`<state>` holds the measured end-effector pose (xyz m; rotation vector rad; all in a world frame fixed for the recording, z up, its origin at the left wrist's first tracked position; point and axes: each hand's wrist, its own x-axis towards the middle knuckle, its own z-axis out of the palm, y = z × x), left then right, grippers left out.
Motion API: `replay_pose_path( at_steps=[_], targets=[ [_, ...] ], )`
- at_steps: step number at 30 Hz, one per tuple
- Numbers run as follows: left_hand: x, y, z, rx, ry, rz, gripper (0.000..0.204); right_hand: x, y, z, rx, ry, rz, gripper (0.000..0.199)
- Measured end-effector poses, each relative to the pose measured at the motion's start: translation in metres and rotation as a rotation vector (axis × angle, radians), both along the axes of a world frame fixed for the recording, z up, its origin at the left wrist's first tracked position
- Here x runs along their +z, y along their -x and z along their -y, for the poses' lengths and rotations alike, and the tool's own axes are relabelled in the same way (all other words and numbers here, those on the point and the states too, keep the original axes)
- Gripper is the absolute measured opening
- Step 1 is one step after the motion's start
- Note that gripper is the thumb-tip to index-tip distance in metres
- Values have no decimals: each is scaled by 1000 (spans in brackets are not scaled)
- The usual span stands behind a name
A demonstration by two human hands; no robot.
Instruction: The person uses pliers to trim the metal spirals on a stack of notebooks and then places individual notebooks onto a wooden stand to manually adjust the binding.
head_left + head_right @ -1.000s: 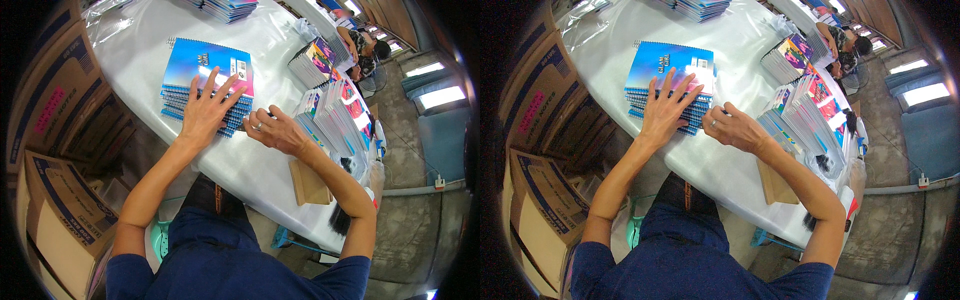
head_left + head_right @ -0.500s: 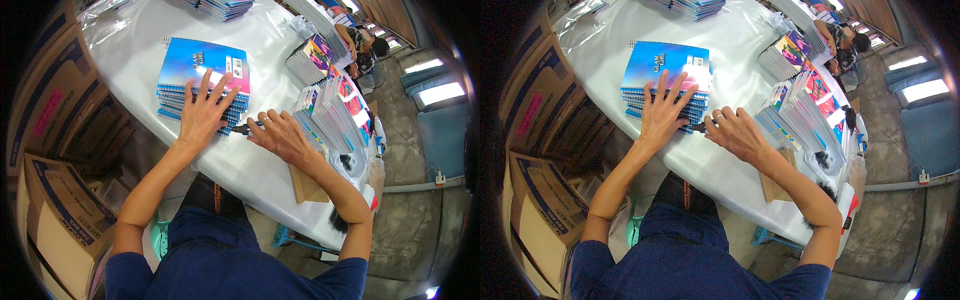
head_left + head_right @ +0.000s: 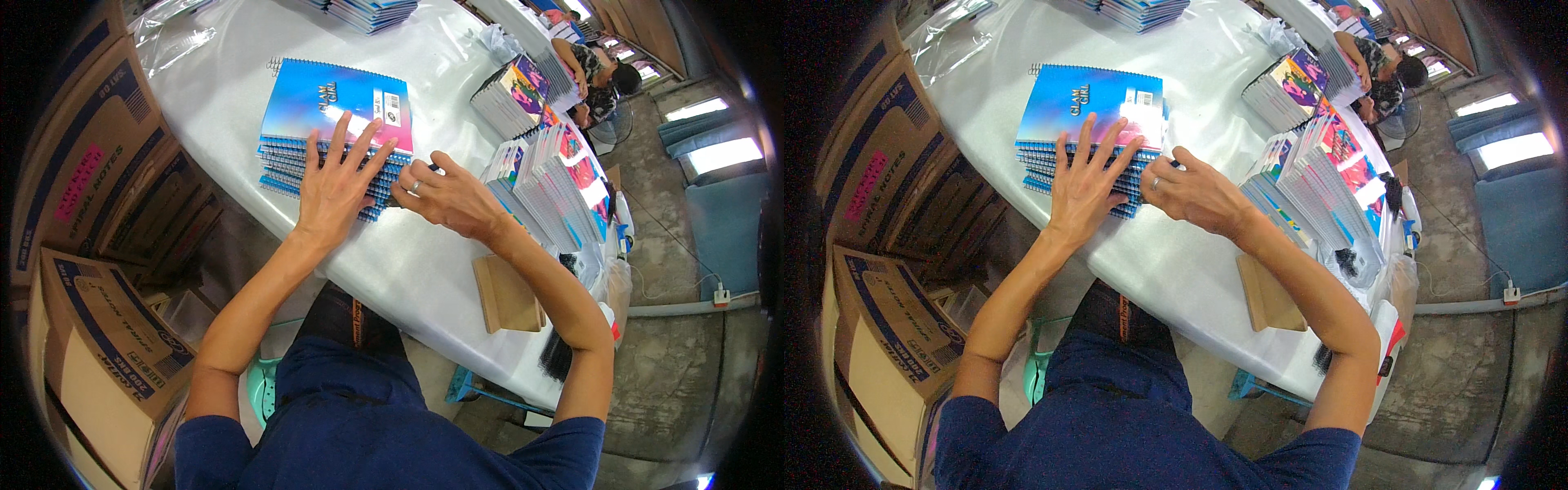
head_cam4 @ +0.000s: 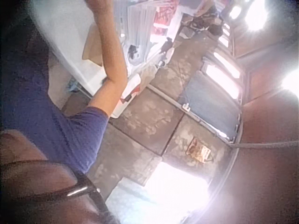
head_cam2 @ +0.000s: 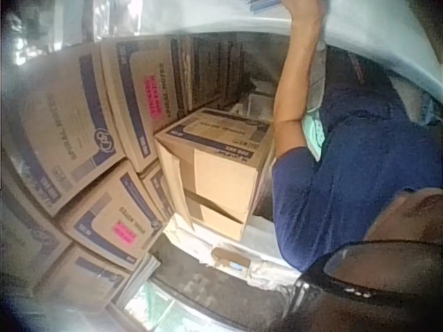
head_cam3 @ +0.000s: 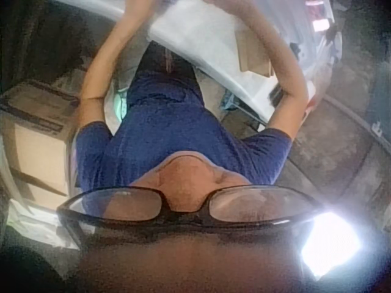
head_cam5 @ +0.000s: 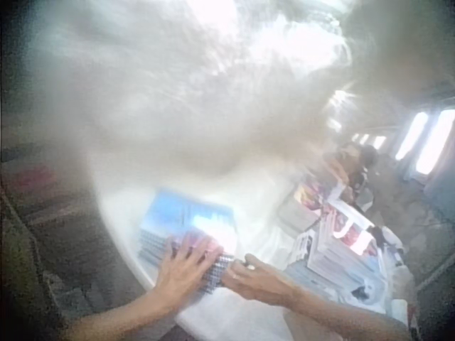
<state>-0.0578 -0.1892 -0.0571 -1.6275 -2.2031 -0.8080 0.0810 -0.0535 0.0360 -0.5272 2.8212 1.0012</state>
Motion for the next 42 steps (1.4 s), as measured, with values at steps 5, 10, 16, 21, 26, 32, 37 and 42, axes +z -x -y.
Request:
replay_pose_path(
  at_steps=[5,10,16,21,26,32,37,42],
  targets=[
    [-2,0,1,-10,-8,11,104,6,1,11,-1,-45,65,34],
    [1,0,1,-14,-11,14,103,7,3,5,51,-50,30,21],
    [2,0,2,-21,-7,21,102,5,2,6,89,-18,-74,12],
    [3,0,2,-20,2,20,102,-2,-1,29,-62,-42,-74,10],
    [2,-1,1,-17,8,6,103,-14,-1,44,-360,-48,61,24],
    [-9,-2,2,11,-2,-3,106,-1,-12,26,-259,196,-138,33],
    [-9,-6,3,11,14,18,106,-7,-9,9,8,9,-59,35],
    [-11,-6,2,-5,0,16,106,-18,-11,4,28,-10,-61,31]
  ],
)
